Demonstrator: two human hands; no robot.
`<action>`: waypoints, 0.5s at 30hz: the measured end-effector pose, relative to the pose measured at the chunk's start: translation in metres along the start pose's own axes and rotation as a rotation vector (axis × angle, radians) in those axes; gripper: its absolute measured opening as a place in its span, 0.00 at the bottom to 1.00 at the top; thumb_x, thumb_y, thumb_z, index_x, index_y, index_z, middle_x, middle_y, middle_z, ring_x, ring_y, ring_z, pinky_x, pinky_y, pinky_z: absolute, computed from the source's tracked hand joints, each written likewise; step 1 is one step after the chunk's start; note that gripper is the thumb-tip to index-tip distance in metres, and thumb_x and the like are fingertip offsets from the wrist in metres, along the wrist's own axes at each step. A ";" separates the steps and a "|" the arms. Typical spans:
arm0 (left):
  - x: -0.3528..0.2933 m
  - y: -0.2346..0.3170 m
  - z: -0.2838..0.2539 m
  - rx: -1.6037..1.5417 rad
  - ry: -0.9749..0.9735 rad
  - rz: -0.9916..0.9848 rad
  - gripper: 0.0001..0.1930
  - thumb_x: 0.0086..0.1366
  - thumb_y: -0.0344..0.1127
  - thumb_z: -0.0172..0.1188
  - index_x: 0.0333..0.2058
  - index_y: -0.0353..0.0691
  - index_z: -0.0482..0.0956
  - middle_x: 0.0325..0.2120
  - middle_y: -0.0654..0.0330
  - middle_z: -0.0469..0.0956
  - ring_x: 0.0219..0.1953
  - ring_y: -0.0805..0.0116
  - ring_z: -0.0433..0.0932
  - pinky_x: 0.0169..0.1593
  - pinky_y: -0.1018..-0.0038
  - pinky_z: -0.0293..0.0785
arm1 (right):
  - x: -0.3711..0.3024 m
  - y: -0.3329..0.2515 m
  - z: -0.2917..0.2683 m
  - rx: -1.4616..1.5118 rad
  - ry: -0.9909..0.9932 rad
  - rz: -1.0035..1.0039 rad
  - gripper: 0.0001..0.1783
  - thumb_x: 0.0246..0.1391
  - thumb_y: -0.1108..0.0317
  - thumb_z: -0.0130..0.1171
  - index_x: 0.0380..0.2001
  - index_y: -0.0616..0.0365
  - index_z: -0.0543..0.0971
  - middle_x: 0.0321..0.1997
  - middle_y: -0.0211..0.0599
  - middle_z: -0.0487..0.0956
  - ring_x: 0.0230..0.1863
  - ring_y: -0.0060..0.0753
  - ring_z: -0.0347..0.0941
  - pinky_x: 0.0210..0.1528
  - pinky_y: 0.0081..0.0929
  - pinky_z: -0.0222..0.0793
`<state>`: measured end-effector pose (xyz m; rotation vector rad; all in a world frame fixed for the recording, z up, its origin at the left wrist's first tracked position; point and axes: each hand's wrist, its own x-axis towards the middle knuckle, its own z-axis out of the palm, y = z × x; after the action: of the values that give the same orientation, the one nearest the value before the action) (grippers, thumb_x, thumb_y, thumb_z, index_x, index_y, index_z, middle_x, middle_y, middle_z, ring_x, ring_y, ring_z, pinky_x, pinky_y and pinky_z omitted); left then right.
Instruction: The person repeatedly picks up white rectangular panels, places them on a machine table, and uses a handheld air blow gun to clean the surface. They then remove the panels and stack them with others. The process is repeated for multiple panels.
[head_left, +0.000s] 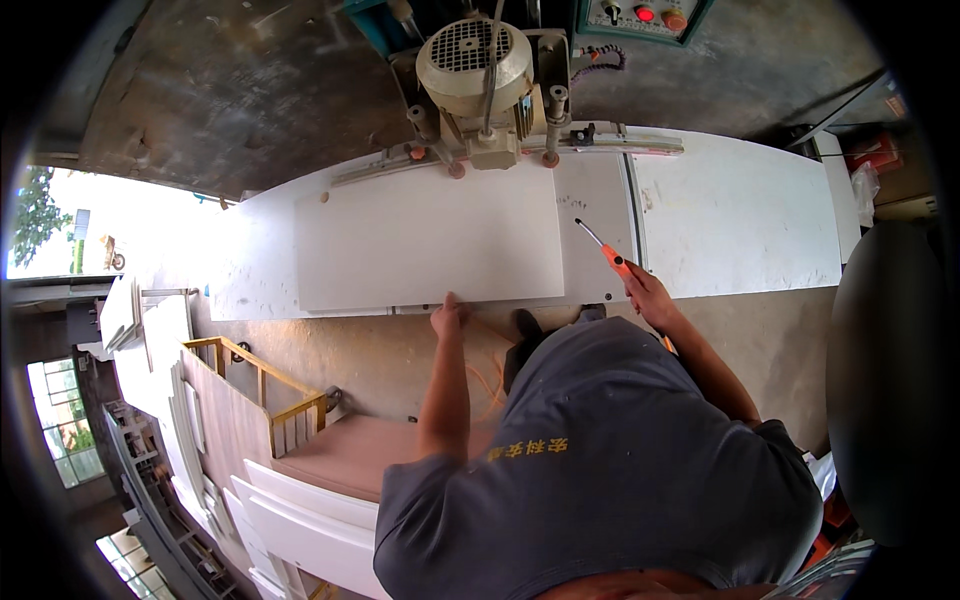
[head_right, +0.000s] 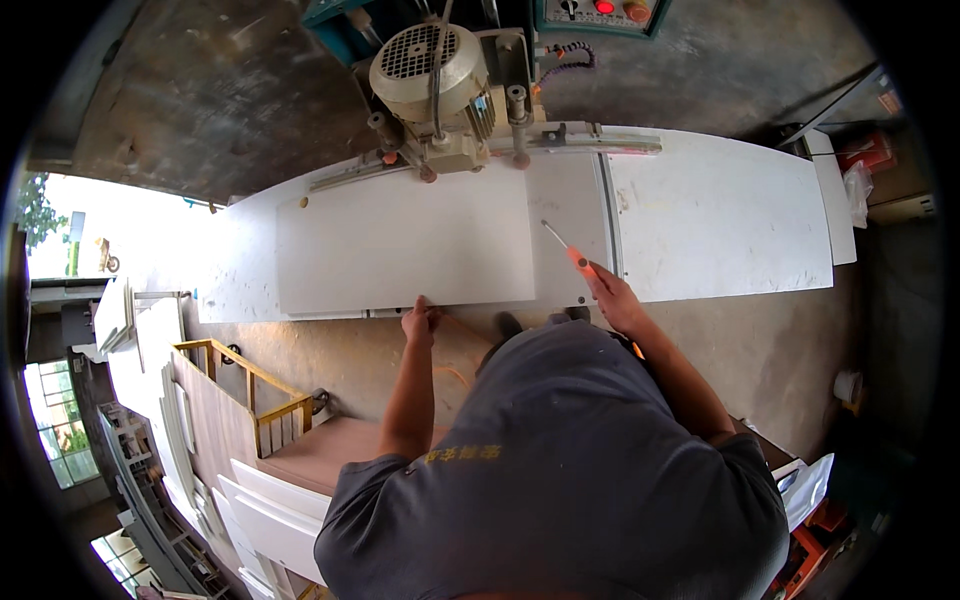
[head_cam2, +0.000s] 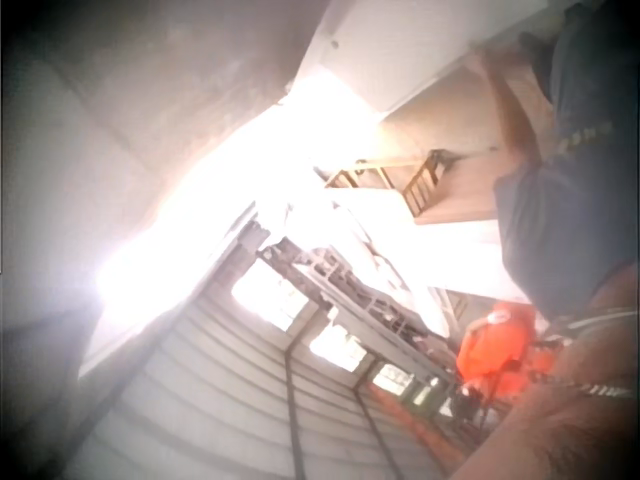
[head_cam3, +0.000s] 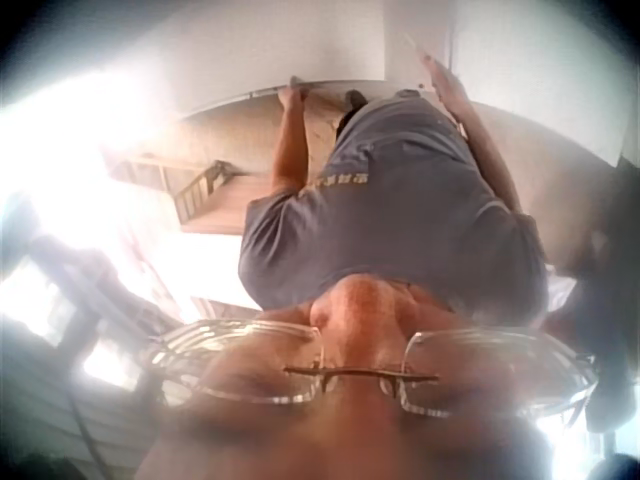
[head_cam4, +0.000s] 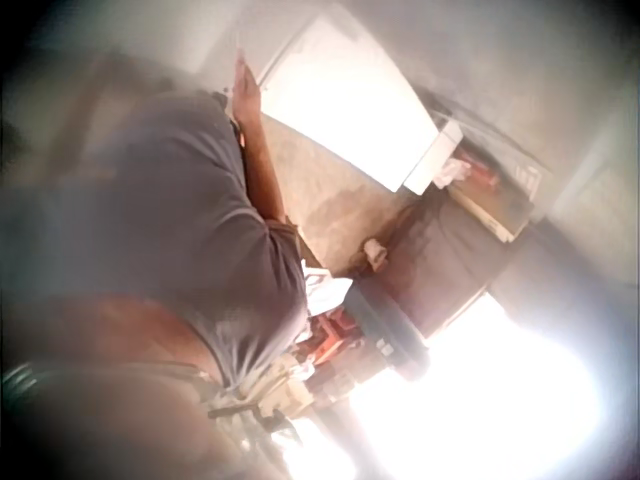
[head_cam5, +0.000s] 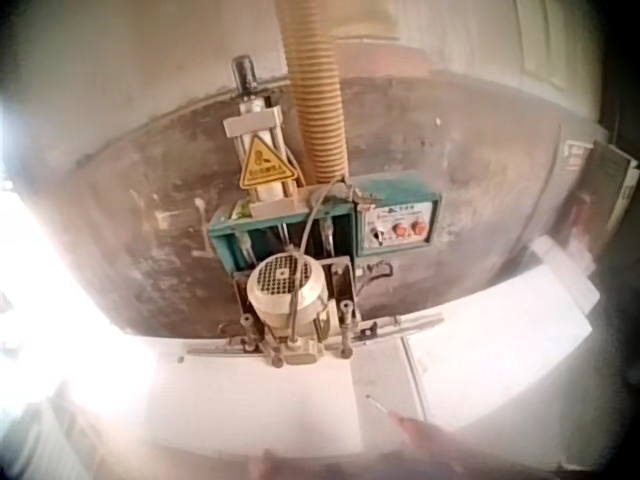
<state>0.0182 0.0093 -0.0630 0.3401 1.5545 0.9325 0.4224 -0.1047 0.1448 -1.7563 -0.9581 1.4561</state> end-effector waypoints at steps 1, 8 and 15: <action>-0.002 0.000 0.003 0.001 0.017 -0.001 0.19 0.65 0.45 0.58 0.28 0.30 0.76 0.21 0.55 0.78 0.17 0.67 0.75 0.15 0.77 0.68 | 0.000 0.002 -0.002 -0.005 -0.005 -0.003 0.26 0.67 0.56 0.42 0.62 0.57 0.65 0.26 0.25 0.64 0.20 0.14 0.59 0.23 0.17 0.62; -0.092 0.000 0.104 0.833 0.001 0.589 0.14 0.59 0.42 0.61 0.31 0.35 0.78 0.25 0.54 0.80 0.29 0.57 0.79 0.36 0.63 0.73 | -0.004 0.009 -0.016 -0.031 -0.003 0.040 0.26 0.65 0.51 0.44 0.61 0.54 0.68 0.26 0.25 0.66 0.21 0.14 0.58 0.23 0.16 0.59; -0.116 -0.024 0.192 1.235 -0.277 1.012 0.33 0.55 0.39 0.62 0.59 0.42 0.63 0.63 0.50 0.56 0.67 0.47 0.50 0.67 0.54 0.47 | -0.013 0.013 -0.029 -0.075 -0.072 0.089 0.27 0.65 0.50 0.45 0.60 0.54 0.68 0.24 0.26 0.68 0.19 0.14 0.60 0.21 0.17 0.60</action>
<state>0.2302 -0.0153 0.0101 2.1621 1.4924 0.4445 0.4510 -0.1237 0.1454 -1.8319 -0.9952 1.5671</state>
